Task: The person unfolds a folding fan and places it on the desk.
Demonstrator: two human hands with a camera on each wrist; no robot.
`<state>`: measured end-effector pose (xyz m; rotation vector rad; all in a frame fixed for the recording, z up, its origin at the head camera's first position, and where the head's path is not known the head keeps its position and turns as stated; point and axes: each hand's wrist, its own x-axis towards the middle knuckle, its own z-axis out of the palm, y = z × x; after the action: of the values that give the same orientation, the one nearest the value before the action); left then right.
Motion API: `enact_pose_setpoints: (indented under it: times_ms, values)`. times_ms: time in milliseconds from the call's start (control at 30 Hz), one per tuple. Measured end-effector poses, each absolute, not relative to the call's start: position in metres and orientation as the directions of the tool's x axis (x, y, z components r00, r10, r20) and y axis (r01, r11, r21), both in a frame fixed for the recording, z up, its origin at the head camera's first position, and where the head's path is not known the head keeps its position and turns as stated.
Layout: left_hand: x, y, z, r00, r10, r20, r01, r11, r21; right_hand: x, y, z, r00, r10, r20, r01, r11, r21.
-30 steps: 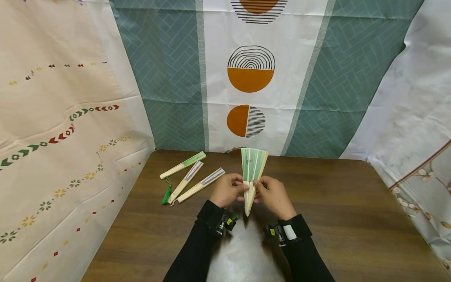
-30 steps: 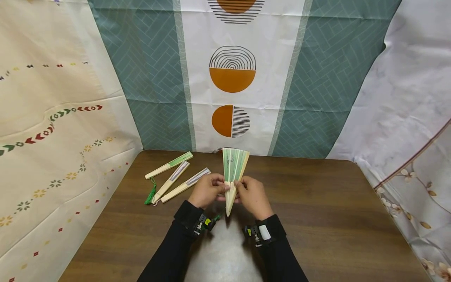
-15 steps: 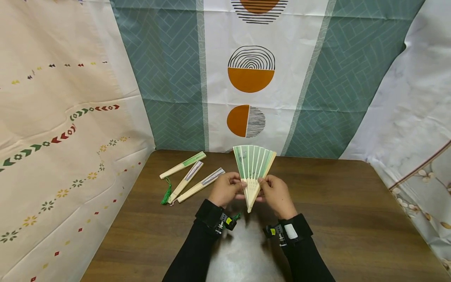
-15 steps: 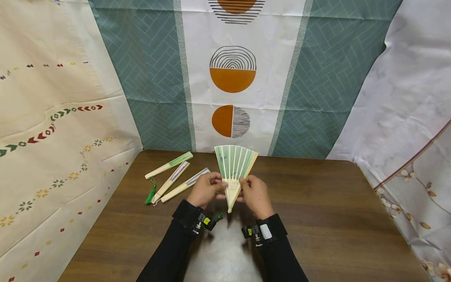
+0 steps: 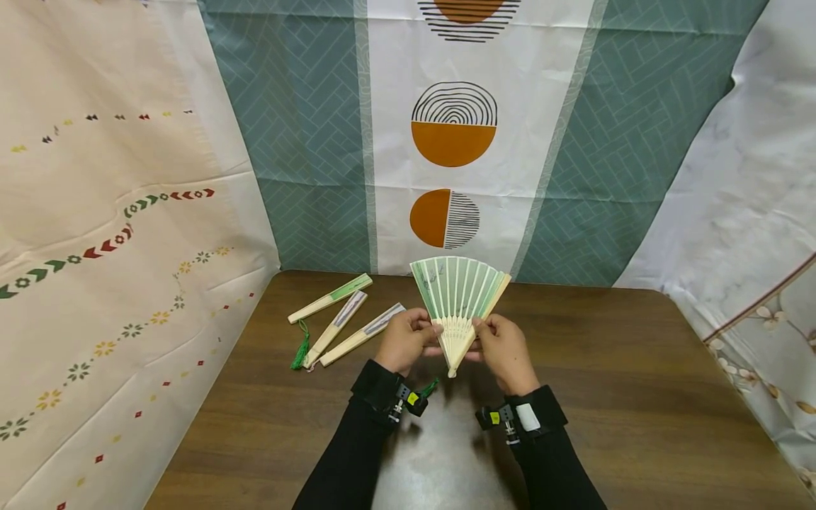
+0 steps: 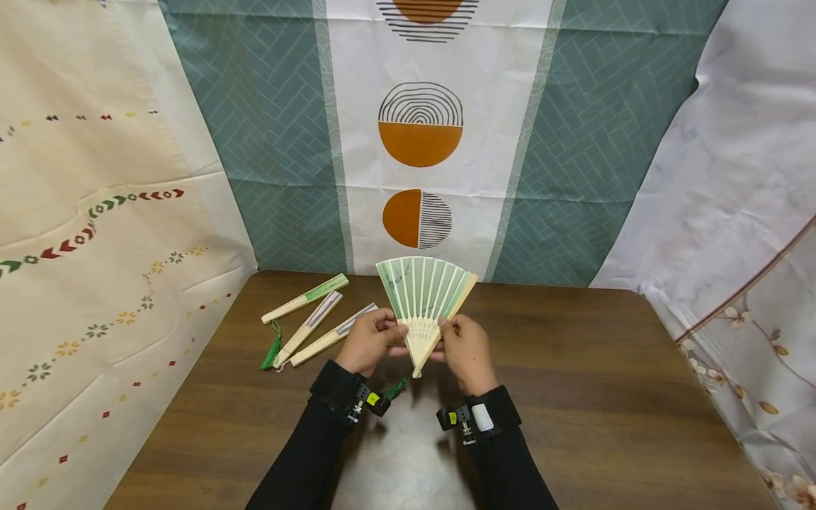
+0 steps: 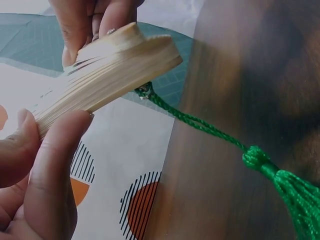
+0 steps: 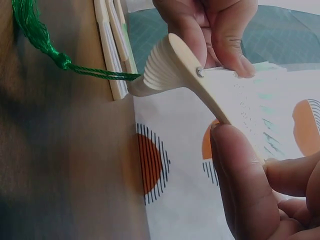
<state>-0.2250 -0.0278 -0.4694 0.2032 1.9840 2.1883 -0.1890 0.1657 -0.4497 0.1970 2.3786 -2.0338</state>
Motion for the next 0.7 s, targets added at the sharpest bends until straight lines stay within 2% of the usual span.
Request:
enact_pose_setpoints:
  times_ms: [700]
  values:
    - [-0.2249,-0.0241,-0.4724,-0.982,0.184,-0.043,-0.090,-0.257,0.962,-0.1924,0.1688,-0.4511,-0.984,0.159,-0.085,0.092,0.040,-0.995]
